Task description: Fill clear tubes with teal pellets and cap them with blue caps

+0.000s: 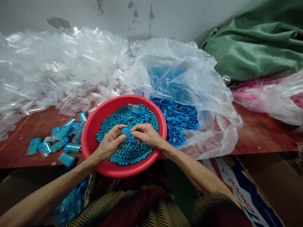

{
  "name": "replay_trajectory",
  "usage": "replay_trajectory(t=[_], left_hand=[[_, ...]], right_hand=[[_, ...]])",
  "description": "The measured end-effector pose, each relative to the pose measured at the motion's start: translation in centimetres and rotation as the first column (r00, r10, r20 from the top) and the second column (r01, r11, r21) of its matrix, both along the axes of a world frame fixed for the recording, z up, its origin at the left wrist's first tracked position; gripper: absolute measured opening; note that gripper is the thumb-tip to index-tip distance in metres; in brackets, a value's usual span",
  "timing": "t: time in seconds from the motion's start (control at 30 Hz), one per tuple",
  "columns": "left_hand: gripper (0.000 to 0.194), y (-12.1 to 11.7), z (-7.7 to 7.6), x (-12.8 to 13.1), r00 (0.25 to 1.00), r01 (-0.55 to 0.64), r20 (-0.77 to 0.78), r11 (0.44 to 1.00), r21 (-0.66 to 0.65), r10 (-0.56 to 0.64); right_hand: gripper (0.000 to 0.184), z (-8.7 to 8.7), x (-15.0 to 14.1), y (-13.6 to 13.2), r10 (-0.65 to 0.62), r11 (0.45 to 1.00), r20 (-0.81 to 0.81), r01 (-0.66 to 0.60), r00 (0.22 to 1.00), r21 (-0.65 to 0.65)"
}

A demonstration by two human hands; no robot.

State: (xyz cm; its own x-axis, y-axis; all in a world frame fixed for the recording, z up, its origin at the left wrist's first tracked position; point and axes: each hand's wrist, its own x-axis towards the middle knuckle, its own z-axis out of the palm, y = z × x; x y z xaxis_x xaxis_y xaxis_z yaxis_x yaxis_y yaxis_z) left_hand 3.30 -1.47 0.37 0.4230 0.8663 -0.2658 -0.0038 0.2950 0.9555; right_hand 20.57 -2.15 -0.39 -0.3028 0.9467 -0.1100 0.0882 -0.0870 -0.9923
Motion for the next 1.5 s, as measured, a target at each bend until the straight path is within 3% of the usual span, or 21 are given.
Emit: replay_trajectory(t=[0.2, 0.37, 0.5, 0.57, 0.63, 0.73, 0.83, 0.9, 1.0, 1.07, 1.13, 1.2, 1.27, 1.37, 1.5], left_hand=[[0.035, -0.2, 0.6, -0.2, 0.999, -0.039, -0.027, 0.999, 0.026, 0.040], [0.035, -0.2, 0.1, -0.3, 0.996, 0.021, -0.091, 0.999, 0.039, -0.017], [0.026, -0.5, -0.5, -0.1, 0.989, -0.026, -0.138, 0.990, 0.140, 0.046], [0.025, -0.6, -0.5, -0.2, 0.987, -0.039, -0.149, 0.983, 0.180, 0.066], [0.026, -0.5, -0.3, -0.4, 0.993, -0.011, -0.116, 0.989, 0.146, 0.028], [0.033, -0.2, 0.4, -0.9, 0.997, 0.074, -0.030, 0.997, 0.034, -0.073], [0.035, -0.1, 0.8, -1.1, 0.996, 0.094, 0.004, 0.995, 0.013, -0.094], [0.032, -0.1, 0.7, -1.1, 0.997, 0.075, -0.015, 0.996, 0.049, -0.074], [0.032, -0.4, 0.4, -0.9, 0.998, 0.019, -0.058, 0.994, 0.110, -0.013], [0.039, -0.5, 0.3, -0.6, 0.995, -0.024, -0.089, 0.988, 0.150, 0.038], [0.043, -0.5, 0.3, -0.5, 0.993, -0.048, -0.100, 0.984, 0.171, 0.066], [0.042, -0.4, 0.3, -0.4, 0.994, -0.065, -0.072, 0.983, 0.173, 0.078], [0.041, -0.3, 0.3, -0.3, 0.997, -0.068, -0.024, 0.983, 0.173, 0.074], [0.034, -0.4, 0.4, -0.3, 0.999, -0.048, -0.017, 0.984, 0.173, 0.052], [0.024, -1.0, 1.1, 0.2, 0.997, -0.080, -0.001, 0.986, 0.148, 0.081]], right_hand=[[0.016, 0.1, -0.2, -0.8, -0.058, 0.977, 0.204, 0.013, 0.977, 0.214], [0.018, -0.4, -0.4, -1.1, -0.027, 0.991, 0.173, 0.003, 0.985, 0.137], [0.018, -0.1, -0.3, -0.7, -0.043, 0.930, 0.309, -0.074, 0.950, 0.359], [0.018, 0.3, 0.0, -0.5, -0.025, 0.909, 0.337, -0.119, 0.941, 0.400], [0.014, 0.8, 0.5, -0.3, 0.048, 0.933, 0.285, -0.145, 0.957, 0.329], [0.019, 1.3, 1.0, 0.3, 0.121, 0.987, 0.069, -0.127, 0.990, 0.096], [0.036, 1.2, 0.6, 0.6, -0.019, 0.997, -0.116, 0.011, 0.993, -0.070], [0.046, 1.0, -0.1, 0.5, -0.133, 0.989, -0.116, 0.125, 0.984, -0.072], [0.042, 0.8, -1.3, -0.1, -0.188, 0.977, 0.079, 0.178, 0.979, 0.119], [0.039, 0.9, -1.9, -0.8, -0.158, 0.947, 0.264, 0.070, 0.952, 0.314], [0.048, 1.0, -2.4, -1.4, -0.105, 0.902, 0.440, -0.101, 0.892, 0.419], [0.071, 1.1, -2.9, -1.9, -0.087, 0.875, 0.575, -0.213, 0.813, 0.434], [0.087, 1.2, -3.3, -2.3, -0.121, 0.868, 0.662, -0.245, 0.739, 0.432], [0.084, 1.2, -3.7, -2.4, -0.215, 0.840, 0.712, -0.246, 0.668, 0.484], [0.078, 1.0, -4.0, -2.4, -0.294, 0.761, 0.730, -0.311, 0.616, 0.569]])
